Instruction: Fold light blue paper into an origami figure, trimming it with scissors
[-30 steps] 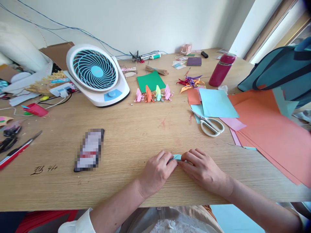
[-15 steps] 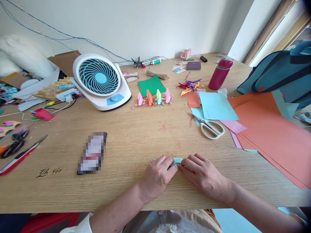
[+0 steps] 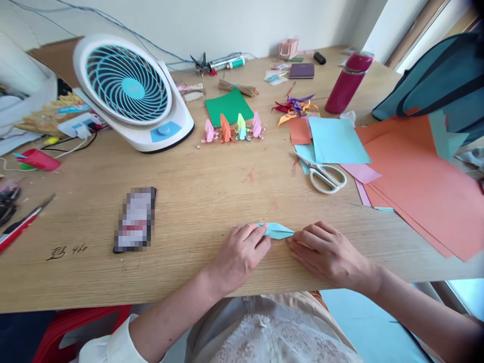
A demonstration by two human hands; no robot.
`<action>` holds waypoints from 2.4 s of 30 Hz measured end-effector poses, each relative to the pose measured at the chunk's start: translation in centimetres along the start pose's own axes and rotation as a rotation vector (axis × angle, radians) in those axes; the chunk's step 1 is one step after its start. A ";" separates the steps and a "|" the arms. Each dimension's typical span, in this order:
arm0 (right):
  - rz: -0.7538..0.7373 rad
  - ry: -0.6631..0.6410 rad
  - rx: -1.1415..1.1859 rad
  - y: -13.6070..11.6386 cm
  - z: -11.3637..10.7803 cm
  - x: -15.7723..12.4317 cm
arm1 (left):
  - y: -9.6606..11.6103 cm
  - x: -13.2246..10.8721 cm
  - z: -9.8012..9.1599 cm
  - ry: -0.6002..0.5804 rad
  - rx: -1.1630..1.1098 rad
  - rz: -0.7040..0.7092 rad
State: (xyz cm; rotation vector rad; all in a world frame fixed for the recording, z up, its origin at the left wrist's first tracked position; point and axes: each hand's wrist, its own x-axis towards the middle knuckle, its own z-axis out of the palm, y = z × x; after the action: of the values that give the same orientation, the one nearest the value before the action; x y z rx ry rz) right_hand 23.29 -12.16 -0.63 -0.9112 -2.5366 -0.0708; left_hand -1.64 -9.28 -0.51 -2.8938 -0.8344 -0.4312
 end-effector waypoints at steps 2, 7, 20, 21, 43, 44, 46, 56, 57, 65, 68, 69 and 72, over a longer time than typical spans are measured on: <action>0.035 0.025 0.019 0.2 -0.3 -0.3 | -0.1 0.2 0.0 0.007 -0.028 -0.005; 0.104 0.001 0.074 0.5 -0.3 0.5 | -0.2 1.2 -0.3 -0.037 -0.043 -0.017; -0.056 -0.119 -0.045 1.2 1.0 2.9 | -1.1 2.4 -0.4 -0.120 -0.188 -0.123; -0.039 -0.111 -0.039 1.1 1.1 3.0 | -1.0 2.3 -0.4 -0.123 -0.194 -0.135; 0.288 0.014 0.053 0.0 0.0 0.3 | -0.4 2.3 0.0 0.020 0.003 -0.081; 0.297 0.014 0.059 0.0 0.1 0.5 | -0.4 2.3 -0.1 0.024 0.004 -0.074; 0.302 0.003 0.065 -0.1 0.2 0.7 | -0.4 2.4 -0.2 0.031 0.001 -0.053; 0.344 -0.069 0.003 -0.8 0.5 0.7 | -0.6 2.3 -0.1 0.046 -0.054 -0.069; 0.363 -0.072 -0.002 -0.9 0.6 0.8 | -0.6 2.3 0.0 0.045 -0.072 -0.086; 0.519 -0.064 0.056 -1.5 0.8 1.3 | -0.6 2.5 0.2 0.000 -0.342 -0.278; 0.559 -0.037 0.090 -2.0 0.6 0.7 | -0.7 2.5 0.3 0.006 -0.384 -0.313; 0.577 -0.026 0.097 -2.2 0.5 0.3 | -0.7 2.5 0.3 0.011 -0.389 -0.315; 0.638 0.011 0.099 -3.0 0.1 -0.6 | -0.8 2.4 0.4 0.018 -0.381 -0.292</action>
State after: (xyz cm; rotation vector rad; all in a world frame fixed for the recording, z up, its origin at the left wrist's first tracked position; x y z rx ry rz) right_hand 21.77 -14.84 -0.71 -1.6144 -2.1010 0.2406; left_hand -0.01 -7.31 -0.14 -3.1012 -1.3094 -0.7131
